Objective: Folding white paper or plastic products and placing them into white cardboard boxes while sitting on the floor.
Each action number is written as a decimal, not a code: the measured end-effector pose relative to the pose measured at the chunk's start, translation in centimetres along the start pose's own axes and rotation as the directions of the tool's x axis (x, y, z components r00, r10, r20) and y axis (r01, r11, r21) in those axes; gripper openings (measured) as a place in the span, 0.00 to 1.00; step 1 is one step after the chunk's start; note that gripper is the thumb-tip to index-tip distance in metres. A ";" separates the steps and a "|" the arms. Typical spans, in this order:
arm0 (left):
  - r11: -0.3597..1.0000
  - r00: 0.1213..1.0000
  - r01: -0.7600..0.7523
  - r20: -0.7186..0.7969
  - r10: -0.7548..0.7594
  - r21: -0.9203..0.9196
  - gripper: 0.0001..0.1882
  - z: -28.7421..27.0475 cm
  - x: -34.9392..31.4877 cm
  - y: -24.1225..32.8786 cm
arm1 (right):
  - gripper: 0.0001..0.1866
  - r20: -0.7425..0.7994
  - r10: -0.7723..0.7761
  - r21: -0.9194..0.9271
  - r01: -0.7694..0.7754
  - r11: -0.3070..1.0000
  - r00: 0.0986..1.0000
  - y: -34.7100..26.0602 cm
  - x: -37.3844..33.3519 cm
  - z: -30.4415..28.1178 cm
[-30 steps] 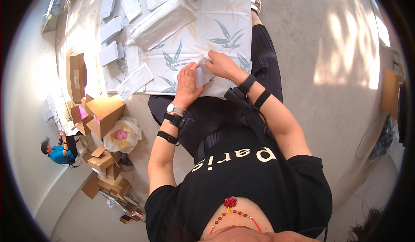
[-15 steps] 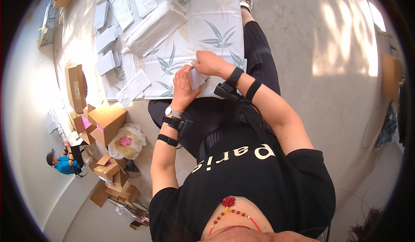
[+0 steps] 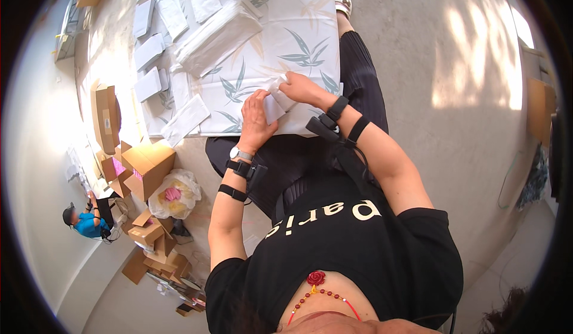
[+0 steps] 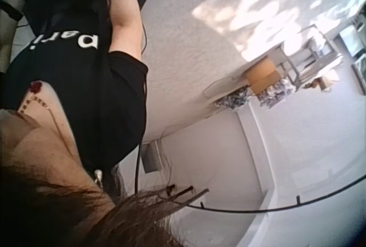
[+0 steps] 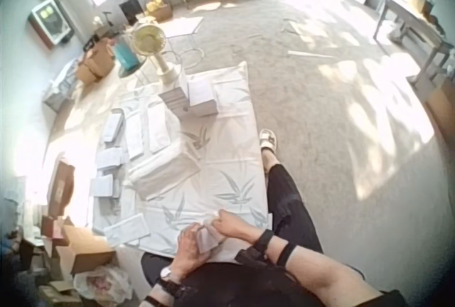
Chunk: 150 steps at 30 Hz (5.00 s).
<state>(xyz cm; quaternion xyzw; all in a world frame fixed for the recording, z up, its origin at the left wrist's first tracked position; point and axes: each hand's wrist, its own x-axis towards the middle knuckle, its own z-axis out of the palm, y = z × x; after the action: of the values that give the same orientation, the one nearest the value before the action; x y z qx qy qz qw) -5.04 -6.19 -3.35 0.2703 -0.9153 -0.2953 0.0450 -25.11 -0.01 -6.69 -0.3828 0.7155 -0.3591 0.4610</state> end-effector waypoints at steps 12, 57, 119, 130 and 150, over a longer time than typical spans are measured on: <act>0.994 0.988 -0.093 -0.127 0.086 -0.056 0.44 -0.6 -0.1 3.5 | 0.19 0.358 0.124 0.648 -0.342 0.681 0.926 -0.3 -4.3 -3.7; 0.978 0.978 0.166 -0.149 -0.147 0.126 0.50 5.1 -3.9 3.8 | 0.15 -0.139 0.056 -0.059 -0.064 0.996 0.989 8.3 -2.6 -0.7; 0.969 0.992 -0.073 -0.081 0.094 0.235 0.33 4.0 -2.3 5.4 | 0.11 -0.069 -0.025 0.001 0.025 1.000 0.997 8.6 -3.0 0.5; 0.891 0.939 -0.344 0.097 0.331 0.296 0.19 3.0 0.2 5.7 | 0.13 -0.105 -0.025 -0.005 0.025 1.000 0.994 8.4 -3.0 0.7; 0.974 0.979 0.177 -0.124 -0.159 0.142 0.57 3.6 -4.6 3.2 | 0.13 -0.217 -0.125 -0.120 0.101 0.988 0.968 8.1 -3.7 1.1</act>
<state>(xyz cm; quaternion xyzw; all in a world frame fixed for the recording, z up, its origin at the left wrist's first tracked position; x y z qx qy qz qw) -3.51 0.26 -4.13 0.3657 -0.9050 -0.2114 0.0504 -24.80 6.69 -12.62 -0.4044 0.7582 -0.3864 0.3351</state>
